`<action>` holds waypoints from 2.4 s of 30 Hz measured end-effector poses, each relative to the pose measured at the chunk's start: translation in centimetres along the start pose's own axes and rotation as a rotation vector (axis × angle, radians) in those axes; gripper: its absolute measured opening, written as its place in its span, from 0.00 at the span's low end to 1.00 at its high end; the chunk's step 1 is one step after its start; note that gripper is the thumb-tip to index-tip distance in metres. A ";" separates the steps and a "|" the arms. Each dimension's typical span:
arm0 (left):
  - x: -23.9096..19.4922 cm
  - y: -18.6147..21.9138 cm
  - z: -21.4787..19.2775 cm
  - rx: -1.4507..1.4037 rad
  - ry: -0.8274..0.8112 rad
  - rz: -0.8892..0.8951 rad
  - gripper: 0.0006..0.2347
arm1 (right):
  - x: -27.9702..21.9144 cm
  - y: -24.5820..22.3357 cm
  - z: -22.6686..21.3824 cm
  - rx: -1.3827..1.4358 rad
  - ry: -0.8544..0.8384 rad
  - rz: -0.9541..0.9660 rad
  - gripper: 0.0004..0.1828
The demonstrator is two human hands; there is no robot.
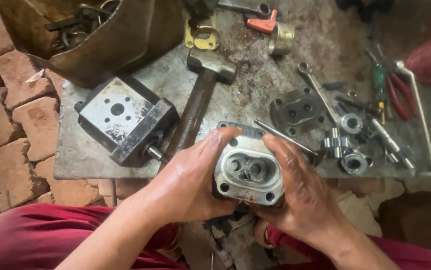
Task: The person assembles internal components of a hydraulic pump by hand, including inserting gears and a valve into the pump housing on a workbench.
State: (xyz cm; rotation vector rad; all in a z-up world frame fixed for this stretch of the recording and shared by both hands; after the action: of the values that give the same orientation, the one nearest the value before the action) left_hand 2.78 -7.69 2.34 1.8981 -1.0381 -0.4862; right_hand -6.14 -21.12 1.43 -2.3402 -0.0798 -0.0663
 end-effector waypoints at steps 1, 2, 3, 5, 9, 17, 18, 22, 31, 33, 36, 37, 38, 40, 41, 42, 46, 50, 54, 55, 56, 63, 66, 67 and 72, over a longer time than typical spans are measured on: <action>0.1 -0.1 0.0 0.005 0.000 -0.006 0.42 | 0.4 -0.2 -0.2 0.001 0.002 0.000 0.62; 0.2 -0.2 0.0 0.009 0.000 -0.012 0.43 | 0.7 -0.2 -0.3 0.001 0.004 -0.001 0.62; 0.2 -0.3 0.0 0.006 -0.002 -0.012 0.43 | 0.7 0.0 -0.4 0.004 0.001 0.001 0.62; 0.3 -0.7 0.0 0.000 -0.005 -0.015 0.43 | 0.1 0.9 -0.3 0.019 0.013 -0.052 0.61; 0.4 -0.9 0.1 0.005 -0.023 -0.001 0.43 | -2.6 4.1 0.7 0.032 0.022 -0.072 0.60; 0.0 -0.1 -0.3 0.035 -0.007 0.039 0.43 | 4.0 -5.9 -6.6 -0.157 0.090 -0.105 0.30; 0.0 -0.1 -0.5 0.040 0.014 0.055 0.43 | 6.6 -6.2 -9.2 0.011 -0.003 -0.307 0.35; -0.1 0.1 -0.6 0.057 0.027 0.086 0.43 | 9.0 -2.9 -4.7 0.091 0.047 -0.107 0.27; -0.2 0.4 -0.7 0.118 0.057 0.069 0.44 | 6.9 -2.3 -5.3 -0.243 0.215 -0.095 0.13; -0.6 0.1 -0.5 0.116 0.062 0.094 0.45 | 8.3 -4.7 -6.2 -0.278 0.266 -0.224 0.09; -1.2 -0.3 -0.4 0.117 0.056 0.076 0.44 | 9.8 -3.6 -3.5 -0.215 0.272 -0.172 0.05; -0.9 -0.3 -0.5 0.117 0.052 0.061 0.44 | 10.1 -1.0 -2.5 -0.221 0.245 0.052 0.06; -0.5 -0.3 -0.5 0.117 0.047 0.045 0.43 | 10.1 -0.2 -2.4 -0.232 0.246 0.049 0.06; -0.6 0.0 -1.4 0.124 0.059 0.074 0.43 | 10.3 0.3 -1.8 -0.217 0.250 0.039 0.06; -0.7 0.3 -1.0 0.104 0.058 0.089 0.43 | 9.6 0.7 -2.5 -0.135 0.253 0.079 0.07; -0.8 0.5 -0.5 0.090 0.052 0.095 0.43 | 9.0 0.6 -3.8 -0.053 0.257 0.119 0.08; -0.7 0.2 -0.5 0.066 0.032 0.073 0.42 | 8.5 -5.7 -8.8 -0.108 0.313 0.004 0.06; -0.8 -0.3 -0.2 0.057 0.017 0.033 0.42 | 6.9 -10.5 -8.7 0.002 0.387 -0.222 0.07; -0.8 -0.5 -0.6 0.030 0.059 0.038 0.45 | 7.3 -11.4 -7.6 -0.298 0.412 -0.164 0.11; -1.0 -0.7 -0.4 0.036 0.057 0.042 0.44 | 7.7 -12.3 -7.0 -0.414 0.389 -0.226 0.14; -1.1 -1.0 -0.2 0.041 0.055 0.046 0.43 | 8.2 -13.2 -6.3 -0.529 0.364 -0.289 0.18; -1.3 -1.3 -0.3 0.006 0.037 0.093 0.33 | 11.1 -11.5 1.1 -0.520 0.304 -0.165 0.43; -1.1 -1.2 -0.1 0.022 0.081 0.099 0.38 | 9.4 -7.5 -0.8 -0.459 0.327 -0.227 0.45; -1.2 -1.5 0.0 0.033 0.090 0.082 0.40 | 9.1 -6.5 -1.1 -0.414 0.366 -0.231 0.46; -2.0 -1.8 0.6 0.035 0.091 0.110 0.38 | 9.9 -5.9 1.6 -0.260 0.440 -0.088 0.46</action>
State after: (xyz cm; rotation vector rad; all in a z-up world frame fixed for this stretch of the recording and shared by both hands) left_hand 2.10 -5.90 0.38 1.8646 -1.0910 -0.3174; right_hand 3.29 -15.50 5.24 -2.5215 0.0473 -0.6656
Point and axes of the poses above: each hand's wrist, its own x-axis towards the middle knuckle, its own z-axis out of the palm, y = z × x, the point moved 9 cm from there along x, towards the middle knuckle, and after that the axes turned 7 degrees about x, right-handed, at the moved point
